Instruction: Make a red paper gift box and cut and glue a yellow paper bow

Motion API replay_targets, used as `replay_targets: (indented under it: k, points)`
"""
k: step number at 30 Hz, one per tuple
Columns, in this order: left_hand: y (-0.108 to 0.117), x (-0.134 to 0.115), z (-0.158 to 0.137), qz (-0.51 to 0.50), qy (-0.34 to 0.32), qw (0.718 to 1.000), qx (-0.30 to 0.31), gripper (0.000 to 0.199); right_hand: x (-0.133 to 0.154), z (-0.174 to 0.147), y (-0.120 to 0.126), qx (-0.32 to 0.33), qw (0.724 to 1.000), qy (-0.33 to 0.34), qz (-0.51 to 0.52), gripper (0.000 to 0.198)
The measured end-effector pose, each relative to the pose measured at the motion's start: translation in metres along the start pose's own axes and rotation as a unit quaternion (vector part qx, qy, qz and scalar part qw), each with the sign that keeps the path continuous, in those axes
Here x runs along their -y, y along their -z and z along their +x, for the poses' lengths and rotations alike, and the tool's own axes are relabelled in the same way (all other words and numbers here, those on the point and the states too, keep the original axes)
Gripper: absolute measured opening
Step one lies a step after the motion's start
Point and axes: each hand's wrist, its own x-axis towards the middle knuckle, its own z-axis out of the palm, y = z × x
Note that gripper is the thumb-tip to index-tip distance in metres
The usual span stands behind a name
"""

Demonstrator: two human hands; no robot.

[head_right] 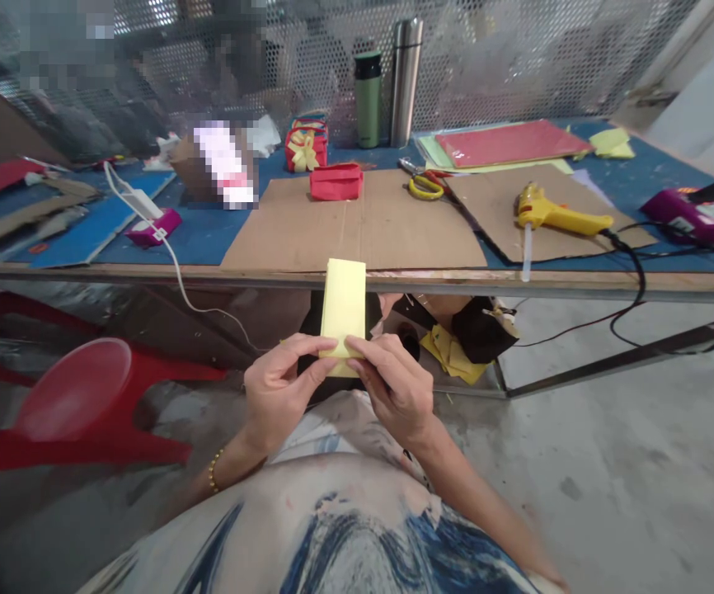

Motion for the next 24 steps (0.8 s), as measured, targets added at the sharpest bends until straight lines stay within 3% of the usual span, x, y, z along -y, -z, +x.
replay_targets:
  k: [7, 24]
  points:
    - [0.0058, 0.003, -0.0004, 0.083, -0.118, 0.989, -0.016, 0.016, 0.0001, 0.0008, -0.0034, -0.022, 1.0, 0.013, 0.017, 0.039]
    - [0.0032, 0.0052, -0.0013, 0.099, -0.205, 0.973, -0.042, 0.019, 0.0013, -0.0018, -0.0022, -0.009, 0.999, 0.023, 0.026, 0.047]
